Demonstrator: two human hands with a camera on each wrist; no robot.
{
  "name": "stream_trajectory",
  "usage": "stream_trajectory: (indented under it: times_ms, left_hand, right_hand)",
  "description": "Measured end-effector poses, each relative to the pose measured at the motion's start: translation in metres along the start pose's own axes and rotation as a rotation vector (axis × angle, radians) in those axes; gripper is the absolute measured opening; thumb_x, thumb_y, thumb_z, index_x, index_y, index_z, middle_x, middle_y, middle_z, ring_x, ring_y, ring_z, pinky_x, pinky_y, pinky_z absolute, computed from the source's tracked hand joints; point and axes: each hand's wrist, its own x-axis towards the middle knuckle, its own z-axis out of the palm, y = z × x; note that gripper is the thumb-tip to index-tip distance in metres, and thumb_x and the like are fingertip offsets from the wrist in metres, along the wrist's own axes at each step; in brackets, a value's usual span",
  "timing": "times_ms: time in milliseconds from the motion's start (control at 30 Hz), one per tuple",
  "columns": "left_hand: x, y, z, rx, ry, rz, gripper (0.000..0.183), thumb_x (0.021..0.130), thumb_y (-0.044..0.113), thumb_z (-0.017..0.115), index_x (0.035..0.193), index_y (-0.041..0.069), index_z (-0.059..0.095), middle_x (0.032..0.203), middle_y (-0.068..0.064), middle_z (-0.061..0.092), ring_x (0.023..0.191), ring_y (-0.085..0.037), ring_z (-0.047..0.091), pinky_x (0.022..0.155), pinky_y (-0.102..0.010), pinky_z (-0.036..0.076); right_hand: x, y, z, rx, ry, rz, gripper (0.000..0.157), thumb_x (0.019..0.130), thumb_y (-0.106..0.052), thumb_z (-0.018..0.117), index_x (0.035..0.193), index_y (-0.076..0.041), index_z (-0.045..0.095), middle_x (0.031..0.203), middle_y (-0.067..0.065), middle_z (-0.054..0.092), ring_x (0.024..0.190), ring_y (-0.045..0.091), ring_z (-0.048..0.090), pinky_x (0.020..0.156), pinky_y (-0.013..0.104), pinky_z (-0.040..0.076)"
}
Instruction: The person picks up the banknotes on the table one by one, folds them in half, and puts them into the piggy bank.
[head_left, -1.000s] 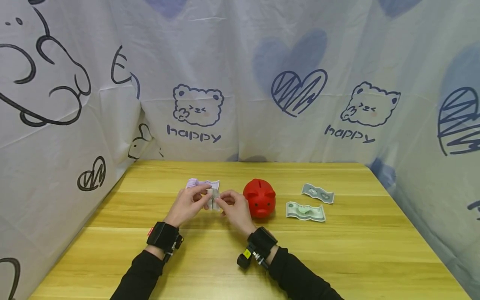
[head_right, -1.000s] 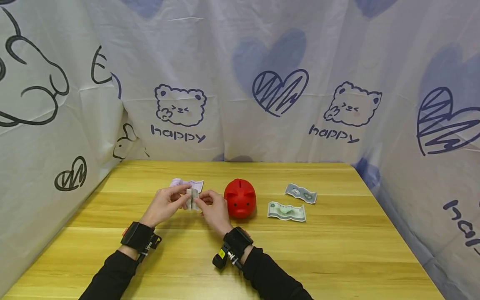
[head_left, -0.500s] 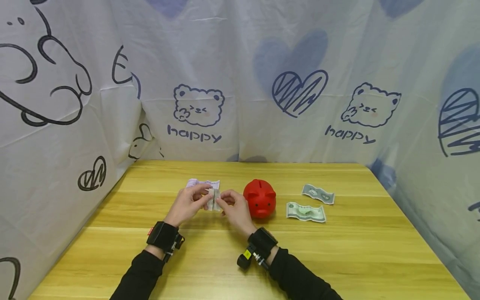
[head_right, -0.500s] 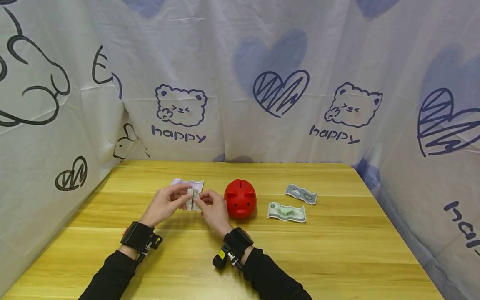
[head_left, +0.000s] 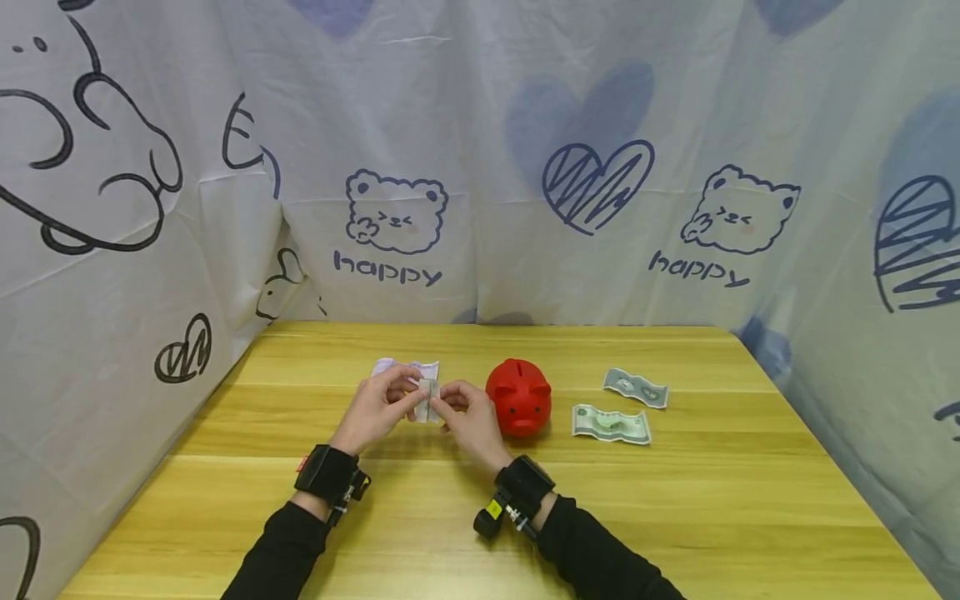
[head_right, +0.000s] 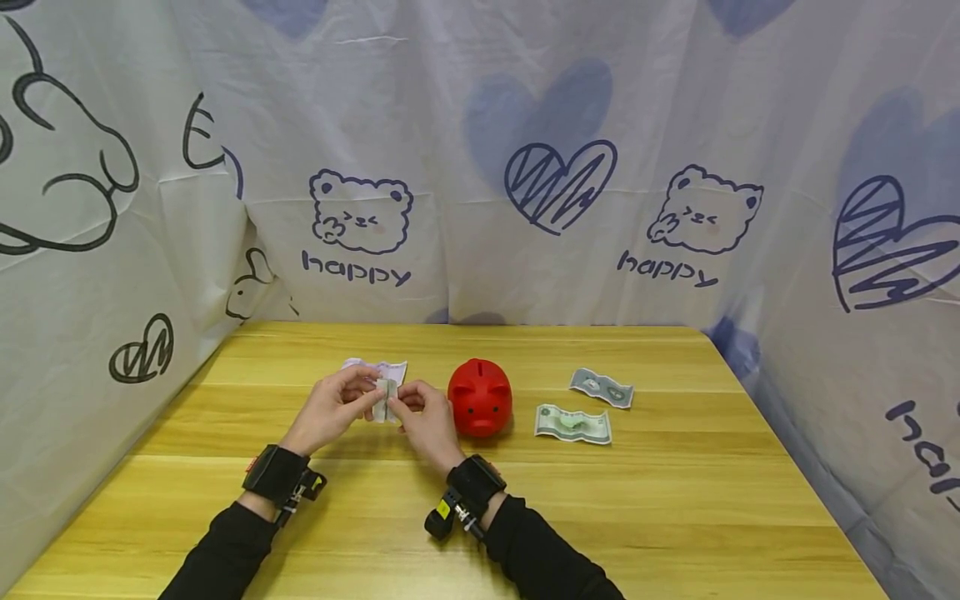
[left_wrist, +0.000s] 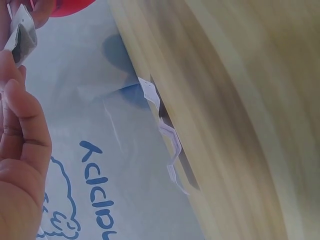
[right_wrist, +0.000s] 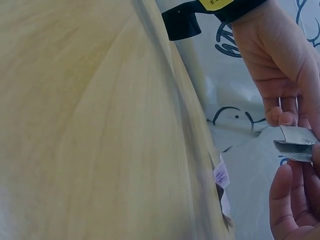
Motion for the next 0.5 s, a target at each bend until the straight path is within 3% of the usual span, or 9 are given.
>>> stream_trajectory:
  times_ms: [200,367,500]
  left_hand:
    - [0.005,-0.019,0.003,-0.009,0.017,0.02,0.025,0.094,0.013,0.065,0.117,0.003,0.059,0.092,-0.017,0.07,0.066,-0.03,0.066,0.059,-0.034,0.055]
    - [0.005,-0.022,0.003,-0.014,0.023,0.044,0.023,0.094,0.016,0.066,0.114,0.006,0.06,0.089,-0.014,0.069,0.064,-0.027,0.065,0.059,-0.038,0.056]
    - [0.004,-0.022,0.003,-0.011,0.025,0.05,0.022,0.094,0.015,0.066,0.113,0.006,0.06,0.088,-0.014,0.069,0.064,-0.019,0.065,0.062,-0.045,0.056]
  right_hand:
    - [0.007,0.019,0.001,0.012,0.004,0.012,0.018,0.091,-0.014,0.07,0.104,-0.001,0.066,0.096,0.019,0.07,0.084,0.025,0.066,0.07,0.053,0.057]
    - [0.007,0.02,0.0,-0.005,-0.001,0.002,0.019,0.09,-0.017,0.073,0.101,-0.004,0.067,0.093,0.016,0.071,0.081,0.016,0.065,0.067,0.043,0.06]
    - [0.007,0.02,0.0,-0.024,-0.005,-0.003,0.018,0.088,-0.016,0.074,0.101,-0.005,0.067,0.094,0.014,0.071,0.083,0.016,0.067,0.064,0.034,0.059]
